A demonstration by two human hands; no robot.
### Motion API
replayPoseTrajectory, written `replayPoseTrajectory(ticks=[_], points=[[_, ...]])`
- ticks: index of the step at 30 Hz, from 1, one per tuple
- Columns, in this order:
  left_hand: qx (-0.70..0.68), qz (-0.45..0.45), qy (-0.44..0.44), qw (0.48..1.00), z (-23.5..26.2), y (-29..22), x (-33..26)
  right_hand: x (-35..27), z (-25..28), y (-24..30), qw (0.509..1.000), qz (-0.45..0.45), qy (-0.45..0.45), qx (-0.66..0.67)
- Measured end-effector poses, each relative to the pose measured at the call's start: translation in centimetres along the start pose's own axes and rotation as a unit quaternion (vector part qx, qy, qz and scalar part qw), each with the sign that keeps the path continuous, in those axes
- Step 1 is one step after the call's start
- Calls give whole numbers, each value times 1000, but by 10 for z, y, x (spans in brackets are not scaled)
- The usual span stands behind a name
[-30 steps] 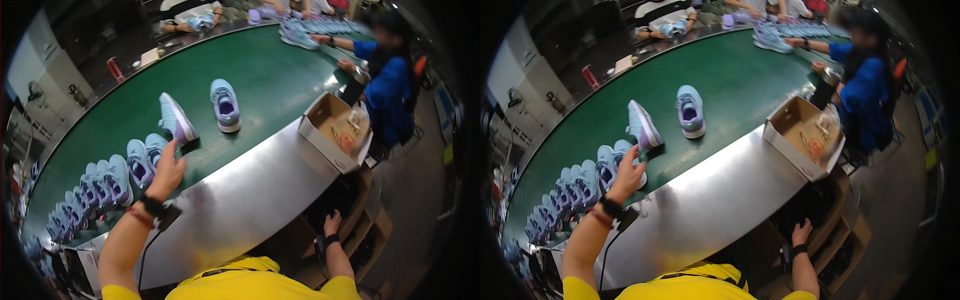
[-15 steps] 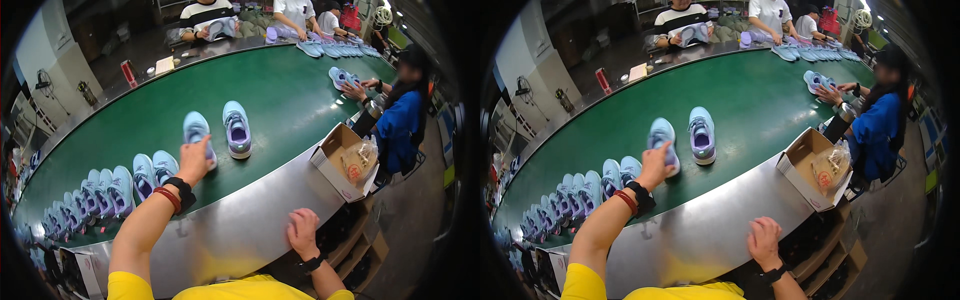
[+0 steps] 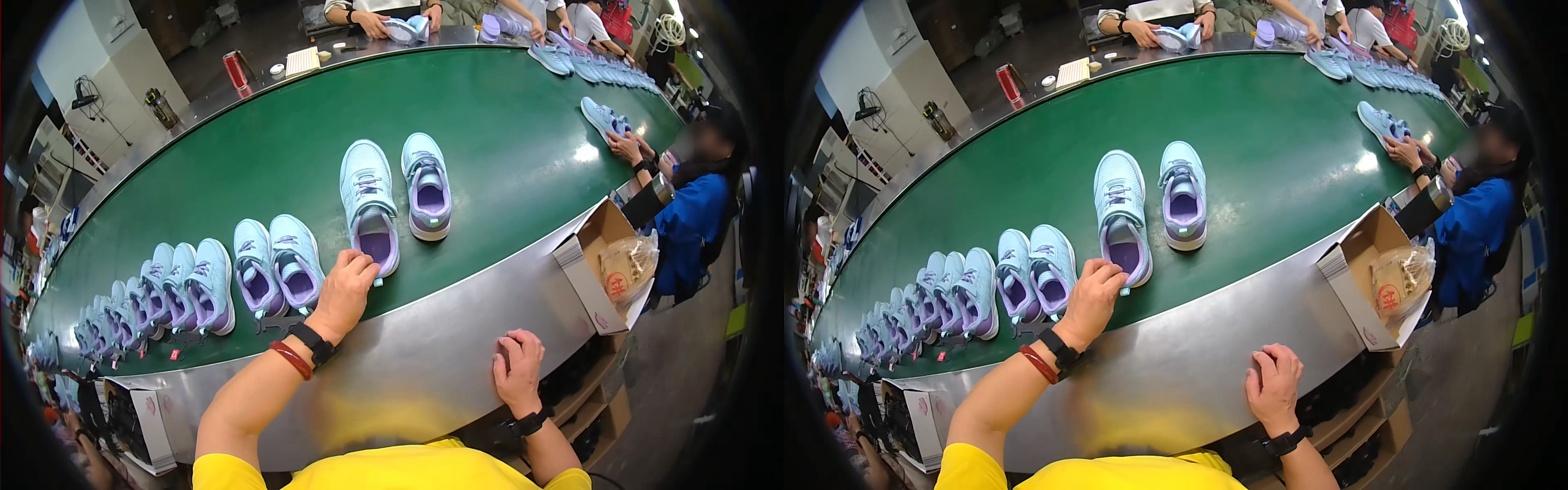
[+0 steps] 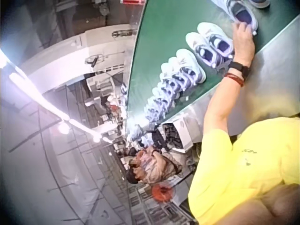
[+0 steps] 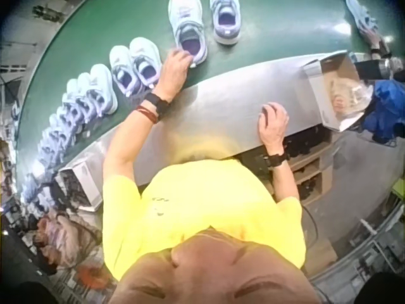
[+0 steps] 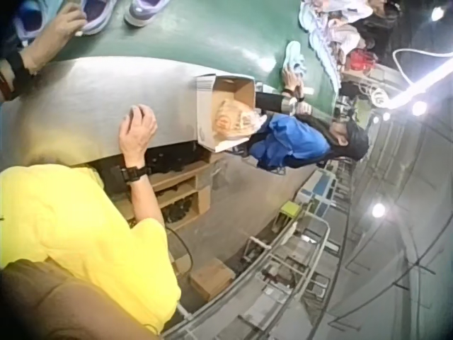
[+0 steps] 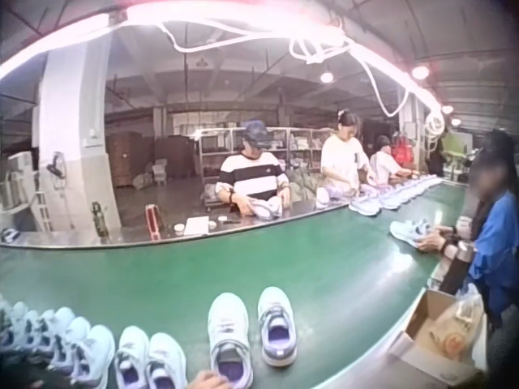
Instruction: The person attaches black plastic tags to pairs of light blue and purple sneakers moving along a green conveyor belt in a factory setting. The person picks up tags from a nearby box and clips them onto the shoes one by one as they pass by.
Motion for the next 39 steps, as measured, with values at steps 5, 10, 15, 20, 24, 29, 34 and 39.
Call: replayPoseTrajectory(ticks=[5, 10, 15, 20, 24, 29, 34, 39], points=[[41, -14, 34, 998, 7, -16, -9, -1, 0, -4, 1000, -3, -2, 5], [46, -9, 47, 998, 1, -24, -11, -2, 1, -12, 1000, -10, -6, 3], [24, 32, 9, 999, -2, -5, 1, 6, 0, -15, 1000, -4, -2, 0], [29, 64, 71, 995, -6, -30, -24, -1, -12, -23, 1000, -7, 9, 3], [13, 78, 33, 996, 10, -53, -105, 21, -14, 6, 992, 61, 104, 21], [14, 304, 58, 951, 46, -90, -237, 63, -34, 70, 945, 254, 201, 54], [68, 415, 84, 903, 38, -123, -307, 83, -61, 133, 901, 355, 239, 73], [82, 406, 94, 905, 37, -120, -302, 82, -85, 148, 904, 376, 180, 95]])
Point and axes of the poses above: each hand's wrist, its own x-axis towards the middle knuckle, its own z-axis out of the back of the hand, y = z × x, the point moved 3 cm from there along x, towards the middle knuckle, and after that the axes turned 11 degrees about y, right-handed, at the moved point
